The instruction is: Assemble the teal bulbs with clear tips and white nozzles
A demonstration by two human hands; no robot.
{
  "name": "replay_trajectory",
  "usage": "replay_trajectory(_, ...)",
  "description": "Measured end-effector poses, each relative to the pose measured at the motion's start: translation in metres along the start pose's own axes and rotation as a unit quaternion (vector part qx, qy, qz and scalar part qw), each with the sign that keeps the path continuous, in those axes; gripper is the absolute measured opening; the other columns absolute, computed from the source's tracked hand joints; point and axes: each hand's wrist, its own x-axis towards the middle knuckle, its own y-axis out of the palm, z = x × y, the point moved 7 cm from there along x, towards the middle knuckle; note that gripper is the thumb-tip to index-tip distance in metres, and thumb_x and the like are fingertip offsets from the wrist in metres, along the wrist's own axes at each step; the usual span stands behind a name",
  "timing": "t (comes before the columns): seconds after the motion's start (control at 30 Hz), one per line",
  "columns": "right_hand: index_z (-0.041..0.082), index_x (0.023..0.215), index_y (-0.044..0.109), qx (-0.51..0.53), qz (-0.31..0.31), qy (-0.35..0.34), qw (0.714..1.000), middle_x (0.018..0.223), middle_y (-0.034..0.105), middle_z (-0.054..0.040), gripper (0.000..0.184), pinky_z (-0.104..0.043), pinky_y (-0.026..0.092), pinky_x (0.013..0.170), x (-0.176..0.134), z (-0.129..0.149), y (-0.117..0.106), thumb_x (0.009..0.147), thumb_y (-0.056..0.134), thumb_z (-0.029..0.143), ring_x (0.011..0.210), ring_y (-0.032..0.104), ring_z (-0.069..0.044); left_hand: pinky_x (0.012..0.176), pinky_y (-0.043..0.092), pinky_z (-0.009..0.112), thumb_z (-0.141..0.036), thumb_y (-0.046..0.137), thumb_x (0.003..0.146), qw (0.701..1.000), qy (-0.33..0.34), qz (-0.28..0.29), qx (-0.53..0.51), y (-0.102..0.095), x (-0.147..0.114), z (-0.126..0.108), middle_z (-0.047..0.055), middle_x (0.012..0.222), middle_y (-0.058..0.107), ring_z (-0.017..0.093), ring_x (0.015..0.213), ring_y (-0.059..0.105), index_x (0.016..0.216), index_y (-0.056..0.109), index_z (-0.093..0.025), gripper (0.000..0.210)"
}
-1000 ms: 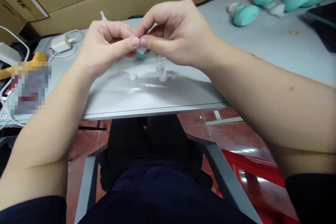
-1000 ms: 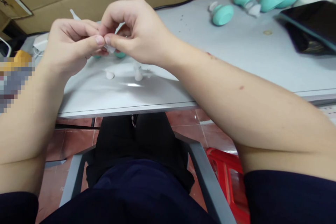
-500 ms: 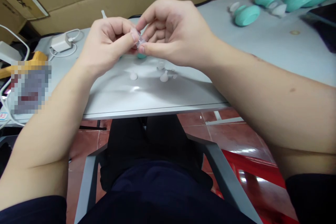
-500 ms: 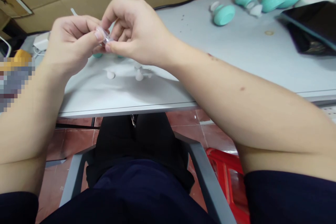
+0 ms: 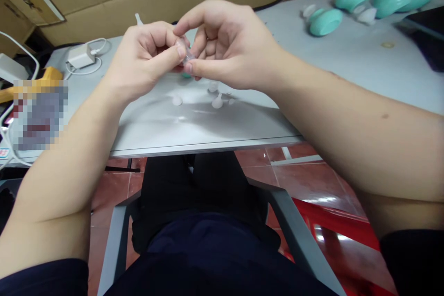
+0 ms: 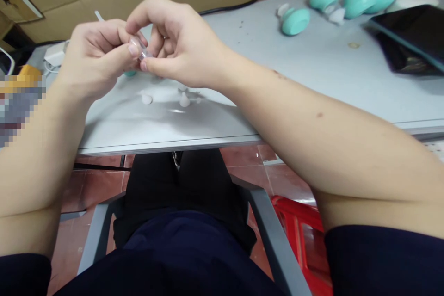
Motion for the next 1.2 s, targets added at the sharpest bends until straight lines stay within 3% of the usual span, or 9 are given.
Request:
replay_trajectory(0.13,0.031,0.126,0.078,0.002,0.017,-0.026,1.000,0.100,0.079,0.0007,0.051,-0.032,0.059,0.066,0.004,-0.003,-0.002,0.092,0.111,0.047,0.085,0.078,-0.021,0.083,0.077,0.053,-0.094,0.105,0.091,0.999,-0.013,-0.003,0.051,-0.002,0.001,-0.009,0.007,0.105,0.082,0.026,0.083,0.075,0.089,0.080,-0.032,0.067)
replay_trajectory(0.23,0.030,0.124,0.080,0.023,0.008,-0.047,0.999,0.104,0.081,0.0017,0.052,-0.028,0.059,0.064,0.006,-0.003,-0.003,0.091,0.113,0.053,0.085,0.079,-0.018,0.080,0.075,0.052,-0.095,0.103,0.089,0.997,0.011,-0.035,0.066,-0.003,0.002,-0.011,0.008,0.103,0.079,0.027,0.085,0.073,0.086,0.079,-0.032,0.067)
replay_trajectory(0.43,0.028,0.123,0.084,0.031,-0.026,-0.017,0.999,0.086,0.077,0.0027,0.050,-0.027,0.058,0.065,0.002,-0.003,-0.001,0.093,0.116,0.052,0.079,0.074,-0.018,0.083,0.070,0.057,-0.101,0.095,0.084,0.997,0.030,-0.070,0.027,0.002,-0.006,0.010,0.011,0.106,0.075,0.033,0.093,0.074,0.087,0.078,-0.033,0.070)
replay_trajectory(0.63,0.029,0.119,0.083,0.032,-0.016,-0.013,0.999,0.089,0.077,0.0025,0.044,-0.030,0.058,0.068,-0.001,0.000,0.002,0.091,0.114,0.045,0.080,0.072,-0.019,0.095,0.068,0.060,-0.097,0.107,0.087,1.000,0.010,-0.015,0.014,-0.004,-0.005,0.016,0.009,0.107,0.076,0.033,0.100,0.072,0.093,0.083,-0.035,0.067)
replay_trajectory(0.77,0.027,0.113,0.085,0.023,-0.039,-0.029,0.999,0.091,0.074,0.0028,0.041,-0.028,0.056,0.068,0.000,0.004,-0.002,0.091,0.113,0.047,0.085,0.071,-0.017,0.096,0.061,0.060,-0.110,0.103,0.072,0.998,0.013,-0.049,0.038,-0.013,-0.003,0.030,0.014,0.120,0.073,0.039,0.110,0.069,0.096,0.080,-0.034,0.083)
replay_trajectory(0.83,0.025,0.109,0.084,0.025,-0.035,-0.054,0.998,0.088,0.072,0.0038,0.041,-0.027,0.053,0.065,0.001,0.007,-0.002,0.089,0.114,0.045,0.082,0.070,-0.016,0.094,0.058,0.057,-0.112,0.100,0.074,0.996,0.027,-0.064,0.054,-0.015,-0.004,0.034,0.016,0.128,0.071,0.038,0.113,0.066,0.099,0.079,-0.032,0.086)
replay_trajectory(0.97,0.024,0.111,0.079,0.062,-0.001,-0.084,0.995,0.089,0.072,0.0051,0.045,-0.027,0.052,0.060,0.002,0.010,0.005,0.090,0.114,0.043,0.075,0.071,-0.014,0.092,0.055,0.053,-0.116,0.097,0.073,0.991,0.094,-0.079,0.060,-0.013,-0.004,0.024,0.016,0.124,0.068,0.039,0.120,0.063,0.094,0.079,-0.031,0.089)
replay_trajectory(1.07,0.026,0.112,0.076,0.068,-0.021,-0.051,0.996,0.088,0.071,0.0055,0.045,-0.029,0.049,0.058,0.003,0.006,0.005,0.091,0.113,0.041,0.072,0.070,-0.016,0.096,0.056,0.054,-0.113,0.099,0.077,0.985,0.134,-0.089,0.060,-0.011,-0.006,0.011,0.014,0.116,0.067,0.040,0.125,0.063,0.093,0.085,-0.032,0.083)
replay_trajectory(1.2,0.027,0.113,0.076,0.050,-0.036,-0.008,0.998,0.082,0.073,0.0053,0.046,-0.031,0.054,0.060,0.003,-0.001,0.002,0.087,0.113,0.036,0.071,0.066,-0.018,0.096,0.060,0.052,-0.095,0.106,0.089,0.990,0.115,-0.079,0.037,-0.010,-0.013,0.006,0.013,0.122,0.075,0.039,0.126,0.071,0.104,0.095,-0.033,0.064)
